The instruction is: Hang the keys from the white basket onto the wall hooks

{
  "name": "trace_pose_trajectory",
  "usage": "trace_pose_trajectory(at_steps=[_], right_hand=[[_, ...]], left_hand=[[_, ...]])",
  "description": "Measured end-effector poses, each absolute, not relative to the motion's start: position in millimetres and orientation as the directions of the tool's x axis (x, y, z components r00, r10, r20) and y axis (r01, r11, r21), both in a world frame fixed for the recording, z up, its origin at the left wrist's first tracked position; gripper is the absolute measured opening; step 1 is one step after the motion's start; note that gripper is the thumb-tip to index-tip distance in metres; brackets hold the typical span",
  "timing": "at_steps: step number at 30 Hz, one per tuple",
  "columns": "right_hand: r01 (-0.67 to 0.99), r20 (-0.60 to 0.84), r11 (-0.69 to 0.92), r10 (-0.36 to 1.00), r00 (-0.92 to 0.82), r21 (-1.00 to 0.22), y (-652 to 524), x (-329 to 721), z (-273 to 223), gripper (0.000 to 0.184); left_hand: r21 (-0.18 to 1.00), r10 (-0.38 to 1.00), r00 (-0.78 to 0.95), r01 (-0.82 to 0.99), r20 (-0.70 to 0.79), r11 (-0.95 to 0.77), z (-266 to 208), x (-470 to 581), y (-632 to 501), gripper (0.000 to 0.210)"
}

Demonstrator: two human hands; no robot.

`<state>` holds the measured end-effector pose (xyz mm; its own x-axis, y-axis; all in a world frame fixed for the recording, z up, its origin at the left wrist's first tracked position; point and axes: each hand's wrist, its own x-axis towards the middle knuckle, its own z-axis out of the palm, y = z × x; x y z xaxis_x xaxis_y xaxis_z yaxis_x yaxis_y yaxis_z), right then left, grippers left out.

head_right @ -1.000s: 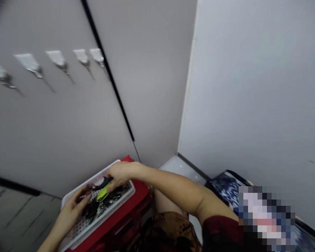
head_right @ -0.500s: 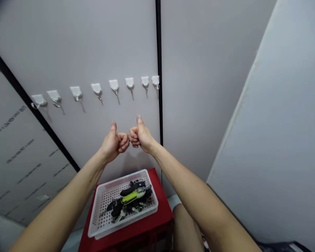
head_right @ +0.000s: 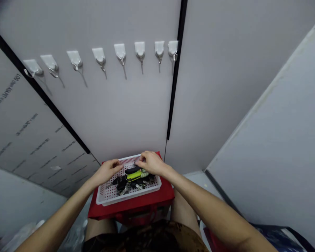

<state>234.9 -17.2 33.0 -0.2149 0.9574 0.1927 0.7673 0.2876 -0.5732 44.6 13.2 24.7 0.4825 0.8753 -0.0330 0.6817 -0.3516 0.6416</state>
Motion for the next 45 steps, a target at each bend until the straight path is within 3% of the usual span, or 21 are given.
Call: trace_pose_trajectory(at_steps=[6, 9, 13, 17, 21, 26, 33, 38, 45], right_hand=[[0.859, -0.006, 0.308, 0.94, -0.34, -0.408, -21, 233, 25, 0.025], [0.862, 0.013, 0.336, 0.933, -0.358, -0.38, -22, 232, 24, 0.018], [0.766, 0.073, 0.284, 0.952, -0.299, -0.577, -23, 235, 25, 0.012], [0.554, 0.163, 0.216, 0.976, -0.144, -0.804, -22, 237, 26, 0.006], [0.327, 0.225, 0.224, 0.974, -0.035, -0.918, -19, 234, 25, 0.005], [0.066, 0.169, 0.165, 0.983, 0.068, -0.984, -20, 226, 31, 0.015], [-0.002, 0.322, 0.328, 0.927, 0.193, -0.945, -25, 217, 74, 0.018], [0.019, 0.418, 0.431, 0.862, 0.285, -0.902, -20, 231, 127, 0.021], [-0.047, 0.545, 0.614, 0.731, 0.41, -0.788, 9, 261, 197, 0.018]], left_hand=[[0.596, 0.835, 0.544, 0.698, -0.079, -0.398, 0, 34, -1, 0.024], [0.641, 0.83, 0.555, 0.658, -0.057, -0.396, -6, 42, 0, 0.025], [0.753, 0.838, 0.545, 0.554, -0.007, -0.354, -10, 50, 6, 0.026], [0.815, 0.85, 0.524, 0.472, 0.047, -0.336, -3, 61, 6, 0.029], [0.77, 0.824, 0.556, 0.477, 0.108, -0.423, 4, 75, 0, 0.034], [0.723, 0.851, 0.514, 0.549, 0.103, -0.42, -5, 84, -13, 0.049], [0.721, 0.898, 0.43, 0.593, 0.092, -0.358, 9, 94, -19, 0.049], [0.68, 0.829, 0.485, 0.509, 0.28, -0.527, 56, 105, -21, 0.03], [0.663, 0.762, 0.438, 0.389, 0.477, -0.64, 118, 126, -15, 0.027]])
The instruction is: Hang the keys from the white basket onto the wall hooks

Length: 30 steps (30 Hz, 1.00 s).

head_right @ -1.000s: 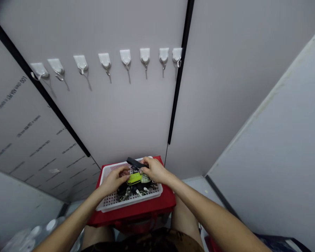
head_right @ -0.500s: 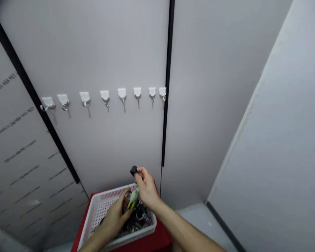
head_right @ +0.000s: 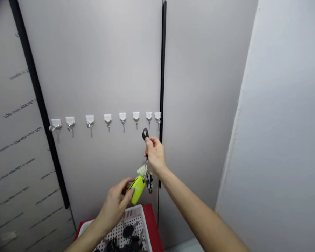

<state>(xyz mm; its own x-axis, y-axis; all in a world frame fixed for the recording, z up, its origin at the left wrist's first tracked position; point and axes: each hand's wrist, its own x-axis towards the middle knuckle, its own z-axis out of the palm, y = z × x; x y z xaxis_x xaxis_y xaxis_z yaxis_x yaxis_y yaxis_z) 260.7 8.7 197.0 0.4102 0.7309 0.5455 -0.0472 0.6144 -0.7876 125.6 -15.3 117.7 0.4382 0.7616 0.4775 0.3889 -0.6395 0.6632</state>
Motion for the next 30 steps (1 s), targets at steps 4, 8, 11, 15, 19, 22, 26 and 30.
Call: trace_pose_trajectory(at_steps=[4, 8, 11, 15, 19, 22, 26, 30], right_hand=[[-0.02, 0.543, 0.647, 0.656, 0.524, -0.763, 26, 281, 227, 0.021], [-0.055, 0.464, 0.582, 0.698, 0.546, -0.811, 33, 302, 243, 0.024], [-0.058, 0.417, 0.531, 0.723, 0.551, -0.845, 36, 313, 244, 0.023], [-0.072, 0.339, 0.437, 0.781, 0.525, -0.897, 41, 318, 236, 0.021], [0.024, 0.332, 0.375, 0.789, 0.516, -0.927, 43, 318, 222, 0.022], [0.122, 0.37, 0.359, 0.784, 0.499, -0.925, 45, 317, 207, 0.026], [0.277, 0.441, 0.347, 0.767, 0.467, -0.896, 45, 316, 186, 0.026], [0.369, 0.496, 0.356, 0.758, 0.423, -0.859, 40, 313, 170, 0.015]], left_hand=[[0.627, 0.735, 0.429, 0.389, 0.525, -0.675, 145, 146, -4, 0.026], [0.55, 0.691, 0.456, 0.418, 0.561, -0.723, 160, 167, 3, 0.026], [0.508, 0.673, 0.473, 0.441, 0.569, -0.74, 161, 179, 4, 0.027], [0.484, 0.67, 0.495, 0.465, 0.553, -0.742, 154, 187, 4, 0.027], [0.467, 0.698, 0.518, 0.519, 0.494, -0.716, 144, 188, 7, 0.027], [0.473, 0.721, 0.519, 0.544, 0.459, -0.693, 133, 187, 14, 0.028], [0.569, 0.765, 0.492, 0.515, 0.415, -0.641, 115, 189, 28, 0.032], [0.712, 0.799, 0.493, 0.418, 0.345, -0.565, 100, 192, 40, 0.03]])
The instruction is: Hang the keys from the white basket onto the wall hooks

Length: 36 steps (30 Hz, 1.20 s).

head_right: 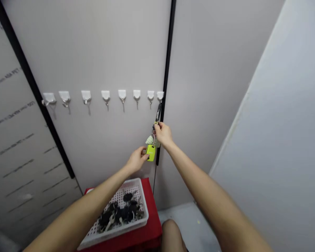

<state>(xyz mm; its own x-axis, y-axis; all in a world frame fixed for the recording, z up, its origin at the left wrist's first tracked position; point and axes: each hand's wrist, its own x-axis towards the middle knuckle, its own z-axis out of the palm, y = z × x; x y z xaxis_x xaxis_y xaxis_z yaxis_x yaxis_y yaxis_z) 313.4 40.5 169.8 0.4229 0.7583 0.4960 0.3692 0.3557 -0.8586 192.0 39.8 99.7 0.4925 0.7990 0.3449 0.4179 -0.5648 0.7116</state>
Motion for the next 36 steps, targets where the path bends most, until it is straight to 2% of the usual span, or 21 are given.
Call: trace_pose_trajectory(at_steps=[6, 9, 11, 14, 16, 18, 20, 22, 24, 27, 31, 34, 36], right_hand=[[0.393, 0.52, 0.372, 0.757, 0.396, -0.841, 38, 311, 160, 0.023], [0.462, 0.553, 0.366, 0.742, 0.379, -0.808, 36, 313, 154, 0.032], [0.572, 0.622, 0.358, 0.69, 0.369, -0.737, 28, 313, 147, 0.035], [0.779, 0.782, 0.317, 0.531, 0.328, -0.542, 6, 306, 121, 0.039], [0.855, 0.823, 0.296, 0.519, 0.23, -0.426, -11, 293, 92, 0.036], [0.859, 0.709, 0.354, 0.705, 0.016, -0.371, -25, 277, 59, 0.027], [0.831, 0.399, 0.415, 0.879, -0.261, -0.371, -34, 260, 27, 0.024], [0.823, 0.135, 0.426, 0.904, -0.406, -0.375, -39, 249, 6, 0.029], [0.823, 0.015, 0.429, 0.889, -0.457, -0.371, -41, 243, -4, 0.038], [0.798, -0.036, 0.456, 0.86, -0.509, -0.393, -45, 245, -1, 0.043], [0.753, -0.011, 0.491, 0.835, -0.55, -0.438, -51, 249, 7, 0.026], [0.734, 0.055, 0.498, 0.842, -0.537, -0.463, -52, 248, 9, 0.016], [0.726, 0.14, 0.468, 0.874, -0.466, -0.504, -48, 245, 13, 0.011]], left_hand=[[0.779, 0.801, 0.528, 0.363, 0.28, -0.511, 79, 163, 48, 0.031], [0.788, 0.82, 0.514, 0.384, 0.251, -0.482, 57, 131, 44, 0.029], [0.784, 0.839, 0.495, 0.42, 0.224, -0.457, 38, 108, 38, 0.026], [0.786, 0.868, 0.464, 0.465, 0.176, -0.408, 7, 80, 25, 0.024], [0.777, 0.874, 0.463, 0.492, 0.149, -0.393, -9, 69, 15, 0.024], [0.74, 0.866, 0.483, 0.536, 0.126, -0.406, -20, 63, 6, 0.024], [0.683, 0.851, 0.515, 0.584, 0.105, -0.438, -26, 60, 0, 0.024], [0.631, 0.839, 0.537, 0.619, 0.093, -0.467, -27, 60, -3, 0.025], [0.595, 0.833, 0.548, 0.643, 0.082, -0.482, -26, 61, -4, 0.026], [0.571, 0.827, 0.557, 0.657, 0.071, -0.492, -26, 62, -5, 0.026], [0.587, 0.828, 0.555, 0.646, 0.077, -0.488, -27, 61, -4, 0.024], [0.649, 0.835, 0.543, 0.607, 0.084, -0.46, -25, 61, -5, 0.022], [0.739, 0.848, 0.519, 0.527, 0.112, -0.42, -18, 63, -7, 0.023]])
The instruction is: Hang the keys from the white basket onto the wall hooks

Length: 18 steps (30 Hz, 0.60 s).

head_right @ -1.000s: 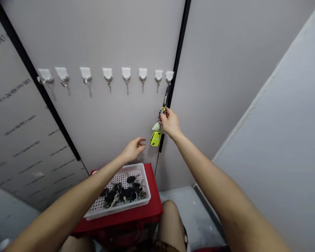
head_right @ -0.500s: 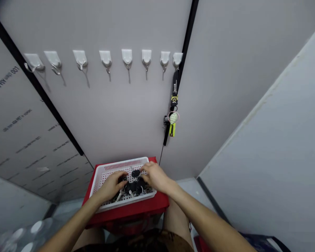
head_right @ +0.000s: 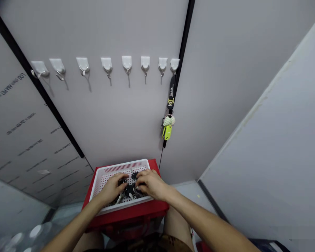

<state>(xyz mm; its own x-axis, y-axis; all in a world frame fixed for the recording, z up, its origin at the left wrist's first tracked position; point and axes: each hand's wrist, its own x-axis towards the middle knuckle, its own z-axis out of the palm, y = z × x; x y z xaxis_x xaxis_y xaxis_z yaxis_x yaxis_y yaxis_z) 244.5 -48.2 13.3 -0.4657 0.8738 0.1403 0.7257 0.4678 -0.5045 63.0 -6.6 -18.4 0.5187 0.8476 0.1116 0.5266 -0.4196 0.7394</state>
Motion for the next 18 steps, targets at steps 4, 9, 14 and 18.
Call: trace_pose_trajectory(at_steps=[4, 9, 14, 18], right_hand=[[0.601, 0.223, 0.281, 0.96, -0.171, -0.748, -36, 236, 32, 0.014], [0.247, 0.176, 0.178, 0.984, -0.028, -0.953, -27, 227, 53, 0.013], [0.042, 0.119, 0.119, 0.993, 0.012, -0.992, -25, 231, 62, 0.015], [0.1, 0.157, 0.158, 0.987, -0.02, -0.982, -28, 235, 67, 0.015]], left_hand=[[0.92, 0.848, 0.511, 0.249, 0.142, -0.303, -1, 75, -12, 0.029], [0.974, 0.861, 0.48, 0.054, 0.166, -0.218, 19, 91, -15, 0.032], [0.983, 0.913, 0.402, 0.129, 0.065, -0.127, 44, 85, -4, 0.028], [0.936, 0.913, 0.376, 0.241, 0.155, -0.258, 67, 82, 0, 0.025]])
